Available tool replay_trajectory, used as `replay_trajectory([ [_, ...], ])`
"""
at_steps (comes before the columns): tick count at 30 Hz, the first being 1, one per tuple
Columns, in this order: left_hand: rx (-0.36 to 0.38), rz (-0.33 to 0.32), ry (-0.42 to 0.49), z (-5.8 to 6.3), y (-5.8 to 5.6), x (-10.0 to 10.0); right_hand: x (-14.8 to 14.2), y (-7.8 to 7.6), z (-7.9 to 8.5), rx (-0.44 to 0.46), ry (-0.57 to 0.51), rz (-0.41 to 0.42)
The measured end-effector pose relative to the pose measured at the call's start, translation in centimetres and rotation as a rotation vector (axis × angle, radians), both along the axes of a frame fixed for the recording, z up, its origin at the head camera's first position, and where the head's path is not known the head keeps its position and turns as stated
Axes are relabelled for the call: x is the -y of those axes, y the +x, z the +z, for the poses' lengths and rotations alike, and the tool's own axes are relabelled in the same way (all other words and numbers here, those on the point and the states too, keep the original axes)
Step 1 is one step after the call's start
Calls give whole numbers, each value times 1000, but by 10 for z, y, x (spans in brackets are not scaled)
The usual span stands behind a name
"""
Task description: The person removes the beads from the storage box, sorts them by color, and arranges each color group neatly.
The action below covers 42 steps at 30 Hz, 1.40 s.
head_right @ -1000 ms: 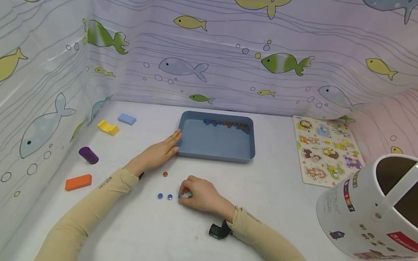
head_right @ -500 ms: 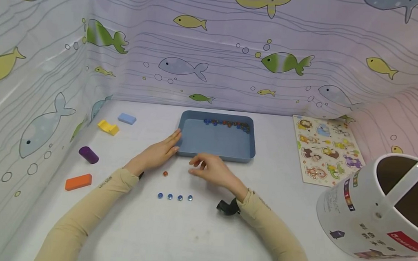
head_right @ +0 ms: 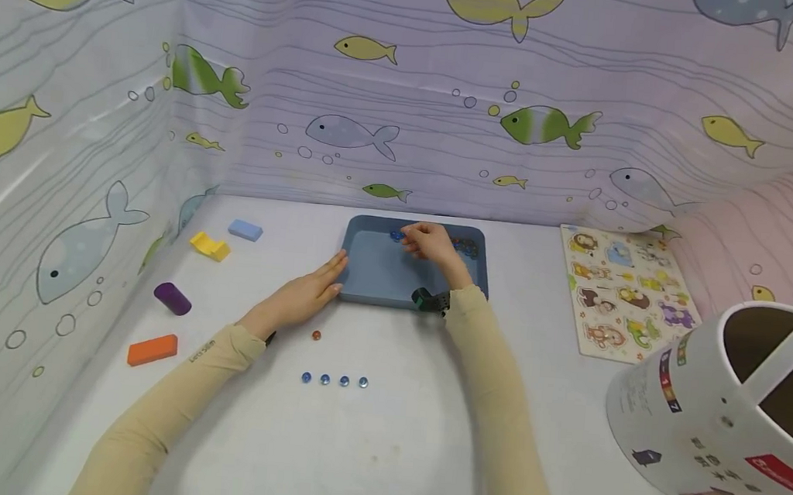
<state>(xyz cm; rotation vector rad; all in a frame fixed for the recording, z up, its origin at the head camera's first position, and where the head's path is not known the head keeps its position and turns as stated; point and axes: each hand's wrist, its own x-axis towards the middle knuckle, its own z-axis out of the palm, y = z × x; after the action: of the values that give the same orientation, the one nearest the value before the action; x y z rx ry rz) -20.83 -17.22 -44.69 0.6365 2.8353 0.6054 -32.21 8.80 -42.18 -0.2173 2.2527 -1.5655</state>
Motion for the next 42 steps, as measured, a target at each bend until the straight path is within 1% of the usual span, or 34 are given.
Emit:
replay_trajectory([
  [5,-9,11,1,1,0,-1,17,-18,-17,76,-34,-78],
  [8,-7,9,0,0,0,-2,23,-24,-25,110,-54,-121],
  [11,3,12,-3,1,0,-1,26,-26,-29,107,-46,-138],
  [15,0,18,-3,0,1,-3,27,-24,-32,46,9,-114],
  [18,-3,23,4,0,1,-2,29,-22,-32,-15,93,-67],
  [21,2,24,3,0,2,-1,31,-19,-32,-55,182,-30],
  [25,1,19,1,-1,2,-1,34,-17,-32,-83,253,-9],
  [28,-7,18,3,-1,2,0,33,-16,-31,-93,277,7],
  [30,-13,17,2,0,2,-1,31,-17,-31,-80,264,13],
  [32,-19,16,2,-1,2,-1,27,-17,-31,-51,225,16],
  [36,-24,8,-5,-1,3,-1,18,-14,-30,45,86,9],
  [39,-21,5,-3,-2,3,-1,10,-6,-26,102,-5,13],
  [42,-23,5,-3,-1,3,-1,2,6,-17,127,-84,48],
])
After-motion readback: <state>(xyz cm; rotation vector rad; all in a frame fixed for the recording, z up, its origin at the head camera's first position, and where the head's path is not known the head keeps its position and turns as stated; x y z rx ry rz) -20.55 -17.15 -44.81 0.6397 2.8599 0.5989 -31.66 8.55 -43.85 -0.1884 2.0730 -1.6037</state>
